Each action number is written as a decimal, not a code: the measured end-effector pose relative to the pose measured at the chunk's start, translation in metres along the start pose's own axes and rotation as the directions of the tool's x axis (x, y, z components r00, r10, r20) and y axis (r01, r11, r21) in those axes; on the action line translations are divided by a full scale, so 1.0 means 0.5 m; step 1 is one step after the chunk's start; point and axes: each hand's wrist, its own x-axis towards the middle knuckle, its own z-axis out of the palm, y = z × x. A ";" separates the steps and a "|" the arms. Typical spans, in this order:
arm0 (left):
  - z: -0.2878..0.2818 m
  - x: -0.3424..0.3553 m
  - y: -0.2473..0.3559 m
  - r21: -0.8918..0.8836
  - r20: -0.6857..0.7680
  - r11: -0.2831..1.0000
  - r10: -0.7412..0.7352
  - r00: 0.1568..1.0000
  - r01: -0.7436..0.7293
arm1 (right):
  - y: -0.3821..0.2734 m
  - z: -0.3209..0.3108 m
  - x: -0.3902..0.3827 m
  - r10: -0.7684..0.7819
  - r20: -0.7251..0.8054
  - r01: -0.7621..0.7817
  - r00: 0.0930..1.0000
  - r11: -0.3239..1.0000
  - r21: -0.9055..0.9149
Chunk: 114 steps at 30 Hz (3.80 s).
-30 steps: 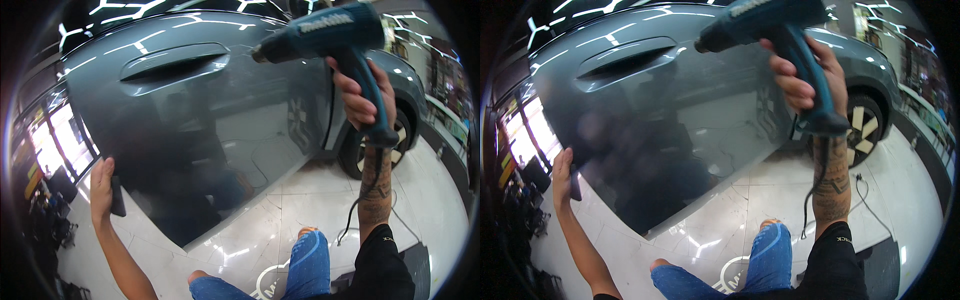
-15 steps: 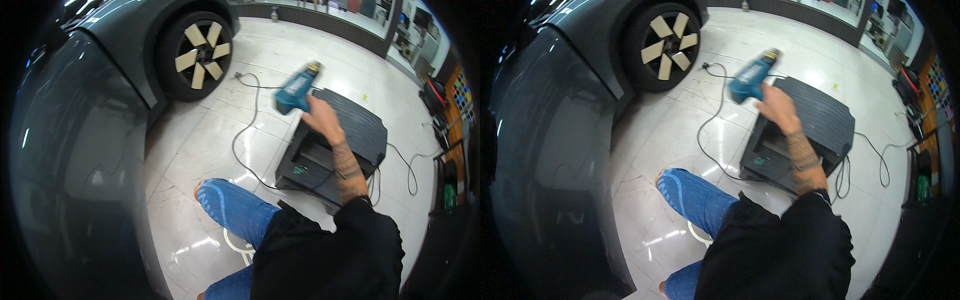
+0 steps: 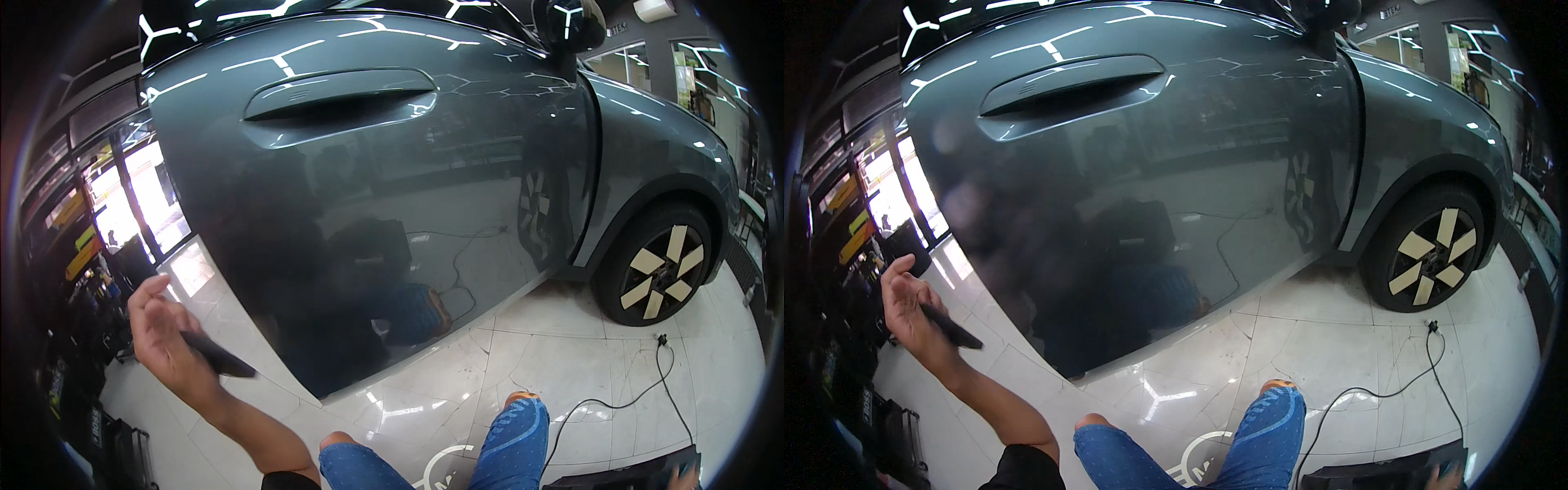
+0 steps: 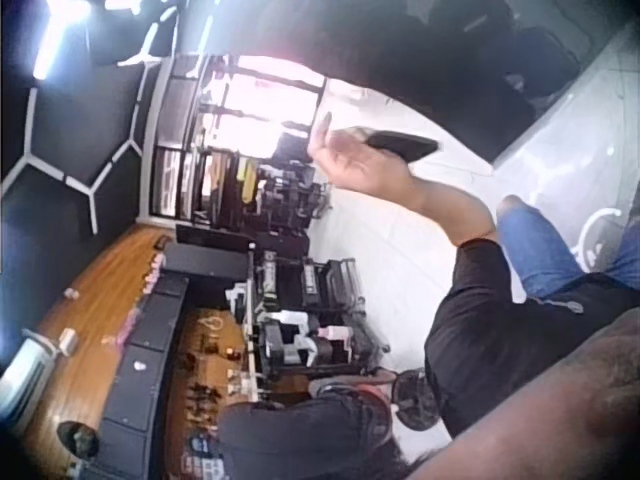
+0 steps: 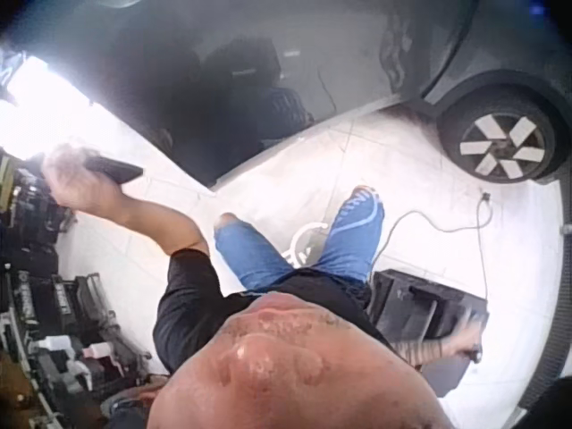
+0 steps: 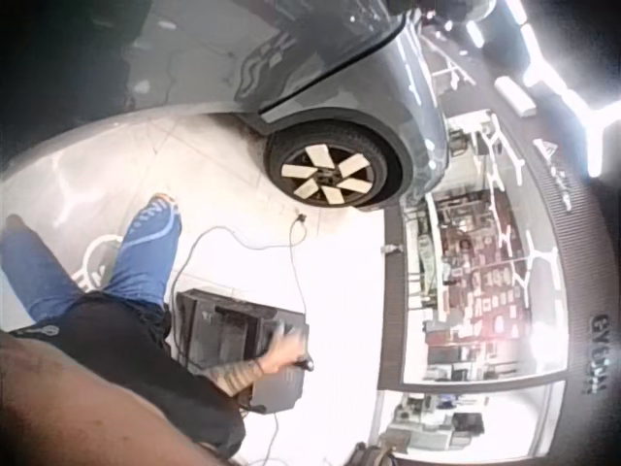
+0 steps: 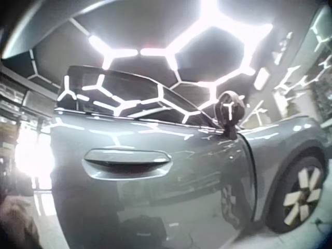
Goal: The person applies a protective film to a car's side mirror and door. They use a squeegee to smooth the film and a heat gun to shrink and conform the material to the door's curves and edges.
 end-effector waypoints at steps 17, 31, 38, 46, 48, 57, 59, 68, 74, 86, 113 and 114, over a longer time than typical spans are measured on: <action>0.164 0.051 -0.066 0.167 -0.167 0.981 0.130 0.977 -0.102 | -1.023 -0.842 0.227 -0.397 -0.879 0.289 0.264 -0.837 0.464; 0.127 0.073 -0.177 -0.109 0.251 0.994 0.054 0.966 -0.027 | -1.127 -1.188 0.190 -0.467 -0.670 0.811 -0.577 -0.232 -0.537; 0.103 0.083 -0.187 -0.047 0.268 0.998 0.058 0.962 -0.048 | -1.152 -1.180 0.166 -0.434 -0.656 0.786 -0.617 -0.318 -0.529; 0.140 0.070 -0.180 -0.131 0.226 0.991 0.056 0.972 -0.027 | -1.118 -1.198 0.157 -0.589 -0.461 0.692 -0.664 -0.249 -0.678; 0.139 0.072 -0.180 -0.111 0.218 0.993 0.064 0.974 -0.041 | -1.122 -1.192 0.156 -0.523 -0.476 0.664 -0.707 -0.260 -0.701; 0.137 0.073 -0.179 -0.130 0.230 0.991 0.038 0.972 -0.008 | -1.124 -1.164 0.154 -0.457 -0.538 0.624 -0.708 -0.050 -0.780; 0.137 0.077 -0.177 -0.136 0.226 0.990 0.052 0.973 -0.021 | -1.124 -1.162 0.163 -0.410 -0.549 0.622 -0.728 -0.060 -0.780; 0.152 0.065 -0.178 -0.097 0.184 0.995 0.012 0.983 0.007 | -1.126 -1.162 0.188 -0.396 -0.560 0.628 -0.728 -0.058 -0.776; 0.144 0.067 -0.190 -0.037 0.184 0.999 0.031 0.982 -0.024 | -1.144 -1.148 0.197 -0.338 -0.615 0.677 -0.712 -0.096 -0.730; 0.145 0.066 -0.191 -0.071 0.199 0.997 0.033 0.979 -0.019 | -1.147 -1.149 0.225 -0.400 -0.739 0.819 -0.542 -0.054 -0.571; 0.144 0.064 -0.184 -0.078 0.198 0.997 0.010 0.980 0.005 | -1.135 -1.151 0.203 -0.435 -0.691 0.786 -0.577 -0.066 -0.614; 0.143 0.066 -0.185 -0.071 0.197 0.997 0.011 0.980 0.003 | -1.135 -1.150 0.205 -0.436 -0.704 0.800 -0.561 -0.067 -0.596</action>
